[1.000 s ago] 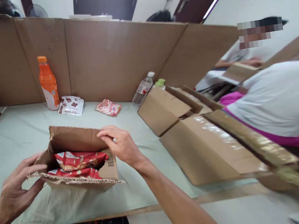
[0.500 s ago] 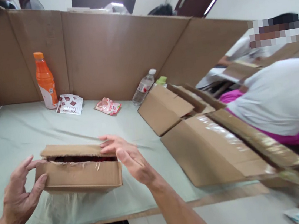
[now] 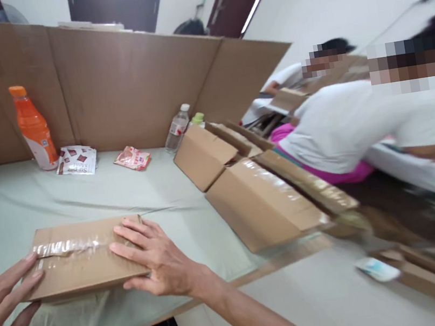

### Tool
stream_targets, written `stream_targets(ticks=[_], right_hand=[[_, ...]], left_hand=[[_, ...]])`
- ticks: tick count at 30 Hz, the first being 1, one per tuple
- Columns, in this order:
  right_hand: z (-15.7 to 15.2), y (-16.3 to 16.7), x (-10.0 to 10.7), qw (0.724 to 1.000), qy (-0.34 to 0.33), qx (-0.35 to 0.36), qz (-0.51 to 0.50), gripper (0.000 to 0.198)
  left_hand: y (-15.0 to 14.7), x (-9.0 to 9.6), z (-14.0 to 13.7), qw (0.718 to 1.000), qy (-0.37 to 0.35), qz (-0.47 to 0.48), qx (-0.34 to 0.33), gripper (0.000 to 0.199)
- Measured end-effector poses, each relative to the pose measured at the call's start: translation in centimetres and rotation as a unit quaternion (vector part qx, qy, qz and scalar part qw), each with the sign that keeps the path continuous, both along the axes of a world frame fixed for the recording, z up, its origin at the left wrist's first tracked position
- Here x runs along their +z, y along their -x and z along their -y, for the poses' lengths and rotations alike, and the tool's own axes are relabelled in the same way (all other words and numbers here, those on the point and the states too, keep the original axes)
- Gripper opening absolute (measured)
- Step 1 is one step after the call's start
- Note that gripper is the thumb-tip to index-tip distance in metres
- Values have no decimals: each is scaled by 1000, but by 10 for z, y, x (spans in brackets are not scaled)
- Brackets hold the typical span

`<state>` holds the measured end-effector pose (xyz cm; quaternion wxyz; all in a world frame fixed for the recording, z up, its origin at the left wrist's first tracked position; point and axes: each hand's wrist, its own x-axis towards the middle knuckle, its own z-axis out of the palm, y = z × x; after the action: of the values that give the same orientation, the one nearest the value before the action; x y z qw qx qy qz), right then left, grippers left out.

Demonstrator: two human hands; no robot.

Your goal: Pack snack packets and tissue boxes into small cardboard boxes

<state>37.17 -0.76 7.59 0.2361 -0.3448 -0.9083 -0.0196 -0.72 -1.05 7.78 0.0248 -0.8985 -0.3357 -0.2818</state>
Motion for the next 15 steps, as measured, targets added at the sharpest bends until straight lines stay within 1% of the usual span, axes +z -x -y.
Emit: stream_targets(ticks=[2, 4, 6, 8, 11, 13, 15], right_hand=[[-13, 2, 3, 1000, 30, 6, 3, 69], [-28, 5, 4, 999, 47, 4, -5, 71], [-40, 3, 3, 999, 46, -7, -19, 70], [-44, -5, 1, 998, 34, -29, -35, 67], [-31, -32, -4, 996, 16, -67, -52, 62], [-16, -56, -7, 993, 4, -106, -55, 59], [-1, -79, -11, 985, -18, -161, -51, 57]], left_hand=[[4, 1, -8, 999, -33, -11, 9, 58], [0, 5, -22, 998, -57, -12, 23, 56], [-9, 9, -38, 997, -74, -8, 34, 53], [-25, 12, -52, 996, -83, -1, 29, 48], [-58, 11, -67, 996, -86, 6, -7, 39], [-86, 8, -77, 997, -63, 13, -38, 35], [-119, 5, -92, 997, -26, 18, -67, 34]])
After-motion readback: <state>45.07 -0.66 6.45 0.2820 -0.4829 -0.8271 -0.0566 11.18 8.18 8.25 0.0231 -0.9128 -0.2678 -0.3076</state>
